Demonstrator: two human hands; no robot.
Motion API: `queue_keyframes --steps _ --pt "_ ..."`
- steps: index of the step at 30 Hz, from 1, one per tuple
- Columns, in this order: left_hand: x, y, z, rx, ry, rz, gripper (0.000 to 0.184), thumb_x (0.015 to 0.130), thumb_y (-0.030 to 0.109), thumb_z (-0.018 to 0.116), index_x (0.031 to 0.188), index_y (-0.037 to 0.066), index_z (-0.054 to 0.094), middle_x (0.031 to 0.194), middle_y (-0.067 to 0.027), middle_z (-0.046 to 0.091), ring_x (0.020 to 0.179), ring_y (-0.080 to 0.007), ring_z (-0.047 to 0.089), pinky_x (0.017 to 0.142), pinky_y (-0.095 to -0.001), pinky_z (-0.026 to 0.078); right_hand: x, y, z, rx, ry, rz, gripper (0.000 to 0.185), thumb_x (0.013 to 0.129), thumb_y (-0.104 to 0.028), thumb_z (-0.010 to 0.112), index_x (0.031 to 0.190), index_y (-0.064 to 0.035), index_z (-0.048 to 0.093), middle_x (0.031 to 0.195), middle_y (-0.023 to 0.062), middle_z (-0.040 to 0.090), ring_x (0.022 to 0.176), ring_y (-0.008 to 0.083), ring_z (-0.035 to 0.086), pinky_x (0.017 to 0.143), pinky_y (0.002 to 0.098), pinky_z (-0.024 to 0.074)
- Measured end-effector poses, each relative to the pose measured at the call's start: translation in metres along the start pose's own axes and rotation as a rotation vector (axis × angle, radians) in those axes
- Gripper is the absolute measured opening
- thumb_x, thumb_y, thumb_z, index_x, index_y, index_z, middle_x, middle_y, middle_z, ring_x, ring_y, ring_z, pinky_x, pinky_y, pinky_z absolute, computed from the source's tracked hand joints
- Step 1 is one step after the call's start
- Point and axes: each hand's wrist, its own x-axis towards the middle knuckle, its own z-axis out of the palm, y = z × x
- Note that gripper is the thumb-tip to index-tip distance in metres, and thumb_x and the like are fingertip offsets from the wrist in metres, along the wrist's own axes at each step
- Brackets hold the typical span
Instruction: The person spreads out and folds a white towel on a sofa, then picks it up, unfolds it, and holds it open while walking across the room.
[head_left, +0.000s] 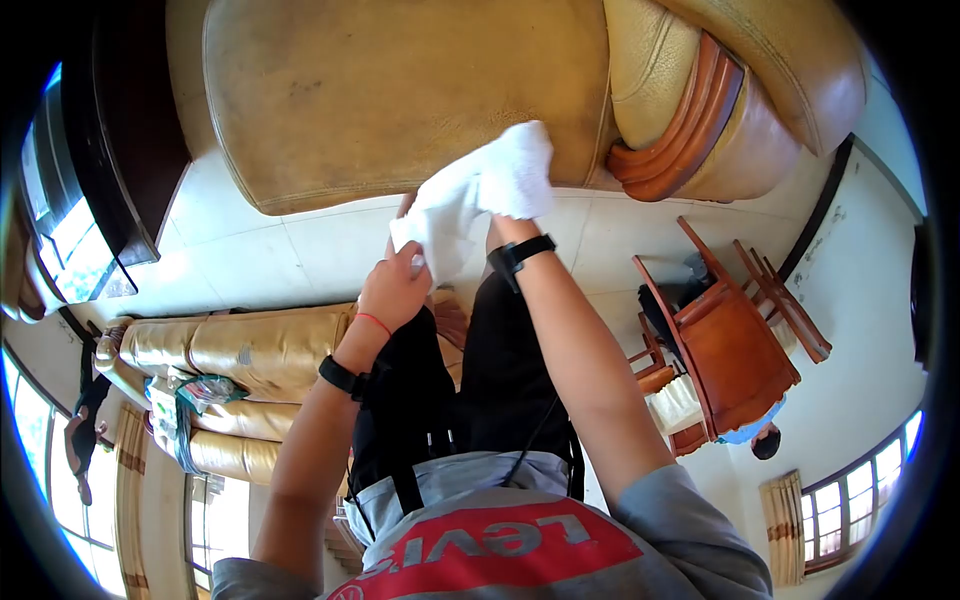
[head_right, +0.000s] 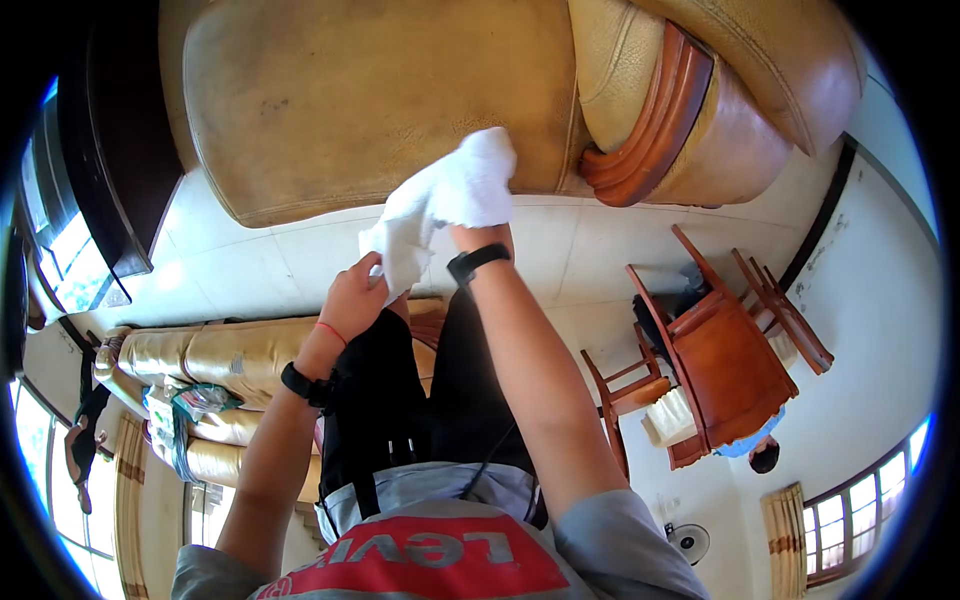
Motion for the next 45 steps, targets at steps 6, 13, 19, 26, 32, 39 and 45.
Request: queue_keyframes --steps 6,13,19,26,32,39,45 --pt "0.009 0.041 0.004 -0.086 0.050 0.111 0.029 0.091 0.019 0.055 0.112 0.002 0.062 0.088 -0.0301 0.067 0.089 -0.0480 0.065 0.078 -0.0504 0.052 0.055 0.044 0.038 -0.224 0.001 0.123 0.030 0.075 -0.024 0.074 0.098 -0.0052 0.068 0.090 0.0157 0.068 0.087 0.0351 0.068 0.069 0.0441 0.0536" --pt "0.001 0.041 0.018 -0.010 0.020 0.108 0.026 0.090 0.018 0.055 0.108 0.001 0.063 0.083 -0.0295 0.066 0.084 -0.0476 0.065 0.076 -0.0507 0.052 0.035 -0.044 -0.008 -0.455 -0.572 -0.234 0.020 0.073 -0.017 0.075 0.091 -0.0094 0.074 0.087 0.0122 0.071 0.080 0.0298 0.072 0.063 0.0425 0.0572" --pt "-0.010 0.058 0.014 -0.022 -0.081 -0.077 0.023 0.089 0.019 0.054 0.101 0.002 0.063 0.086 -0.0271 0.068 0.083 -0.0462 0.065 0.079 -0.0551 0.051 0.022 -0.048 0.009 -0.361 -0.474 -0.319 0.018 0.075 -0.016 0.073 0.092 -0.0103 0.074 0.089 0.0102 0.073 0.084 0.0296 0.072 0.064 0.0429 0.0561" --pt "-0.001 0.073 0.044 0.024 -0.047 0.019 0.022 0.090 0.023 0.052 0.098 0.005 0.062 0.079 -0.0257 0.067 0.079 -0.0474 0.064 0.076 -0.0562 0.051 0.018 -0.010 -0.033 -0.328 -0.355 -0.290 0.019 0.073 -0.019 0.072 0.086 -0.0056 0.069 0.071 0.0114 0.069 0.067 0.0294 0.071 0.054 0.0420 0.0539" --pt "-0.004 0.106 0.095 0.022 -0.102 0.036 0.022 0.094 0.023 0.046 0.100 0.006 0.059 0.079 -0.0267 0.066 0.079 -0.0483 0.064 0.076 -0.0593 0.049 0.012 0.044 -0.071 -0.248 -0.196 0.009 0.033 0.081 -0.022 0.068 0.104 0.0009 0.063 0.085 0.0155 0.069 0.071 0.0304 0.072 0.057 0.0429 0.0559" --pt "-0.012 0.132 0.092 -0.212 -0.116 0.045 0.024 0.089 0.017 0.052 0.107 0.002 0.058 0.073 -0.0274 0.063 0.073 -0.0475 0.063 0.069 -0.0519 0.050 0.052 0.052 -0.066 -0.947 -0.162 -0.371 0.029 0.079 -0.025 0.067 0.093 -0.0008 0.073 0.090 0.0173 0.070 0.084 0.0333 0.070 0.066 0.0494 0.0542" --pt "-0.011 0.075 0.047 -0.306 0.011 -0.050 0.024 0.090 0.020 0.055 0.108 0.004 0.059 0.080 -0.0294 0.065 0.081 -0.0492 0.063 0.074 -0.0549 0.050 0.074 0.023 -0.030 -1.054 -0.268 -0.341 0.022 0.080 -0.020 0.067 0.095 -0.0082 0.079 0.091 0.0152 0.074 0.085 0.0341 0.072 0.066 0.0526 0.0567"
